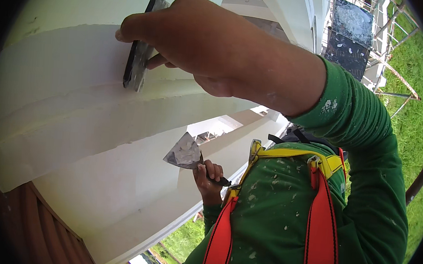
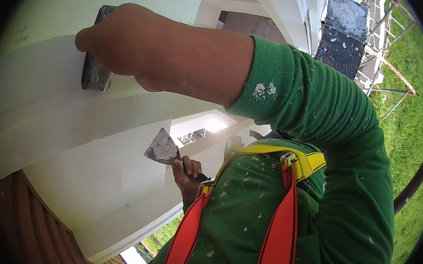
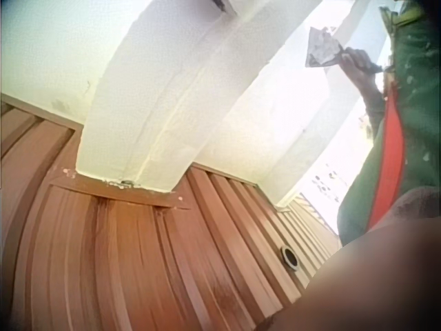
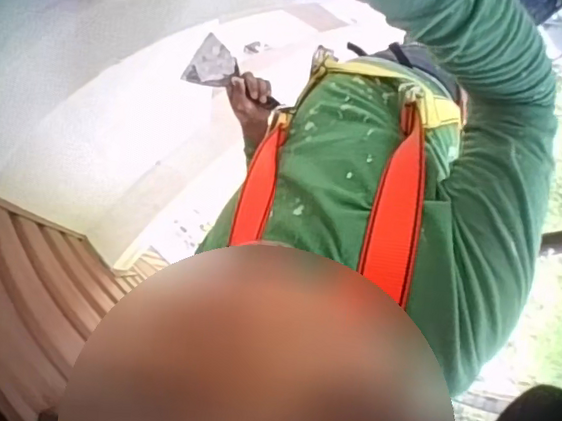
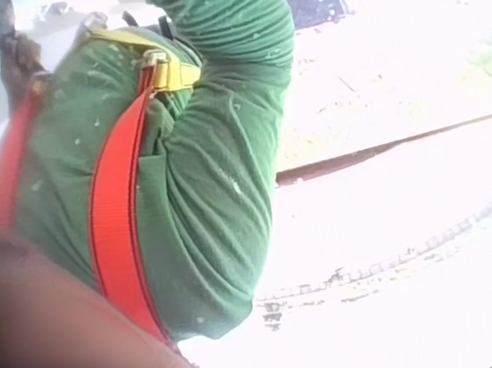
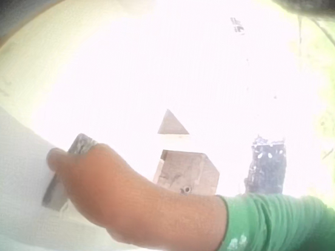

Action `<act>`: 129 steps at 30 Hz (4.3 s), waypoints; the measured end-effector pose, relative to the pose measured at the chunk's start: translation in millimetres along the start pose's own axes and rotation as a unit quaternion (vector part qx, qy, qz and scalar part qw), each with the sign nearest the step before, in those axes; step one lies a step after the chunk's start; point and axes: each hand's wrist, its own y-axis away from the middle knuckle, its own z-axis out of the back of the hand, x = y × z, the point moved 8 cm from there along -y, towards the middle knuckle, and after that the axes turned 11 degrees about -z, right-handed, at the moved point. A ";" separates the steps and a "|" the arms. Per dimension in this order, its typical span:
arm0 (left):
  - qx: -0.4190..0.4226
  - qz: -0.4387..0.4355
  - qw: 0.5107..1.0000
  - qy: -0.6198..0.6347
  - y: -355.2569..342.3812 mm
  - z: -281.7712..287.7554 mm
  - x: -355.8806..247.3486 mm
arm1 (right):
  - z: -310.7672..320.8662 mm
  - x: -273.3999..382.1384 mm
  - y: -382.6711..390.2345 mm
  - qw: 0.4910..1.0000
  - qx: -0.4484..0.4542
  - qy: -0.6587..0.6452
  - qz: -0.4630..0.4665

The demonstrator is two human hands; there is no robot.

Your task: The person applies plaster to the underside of a white architectural overhang using a trowel and a hawk. They repeatedly scoop plaster from the hawk and smooth it onto the surface, working along the edge and corners of the structure.

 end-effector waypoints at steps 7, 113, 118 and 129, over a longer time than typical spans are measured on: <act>0.058 -0.050 0.997 0.031 -2.8 -4.4 2.0 | 70.2 -51.4 25.9 0.902 -0.267 0.160 0.299; 0.180 -0.196 0.964 0.010 -28.9 -166.9 -94.1 | 20.7 43.0 -103.5 0.827 -0.109 0.085 0.545; 0.167 -0.202 0.964 0.035 -25.8 -153.1 -84.2 | 7.2 96.6 -98.2 0.789 -0.138 0.076 0.594; 0.168 -0.208 0.962 0.054 -10.3 -152.7 -81.0 | -25.1 188.0 -91.1 0.772 -0.117 0.101 0.616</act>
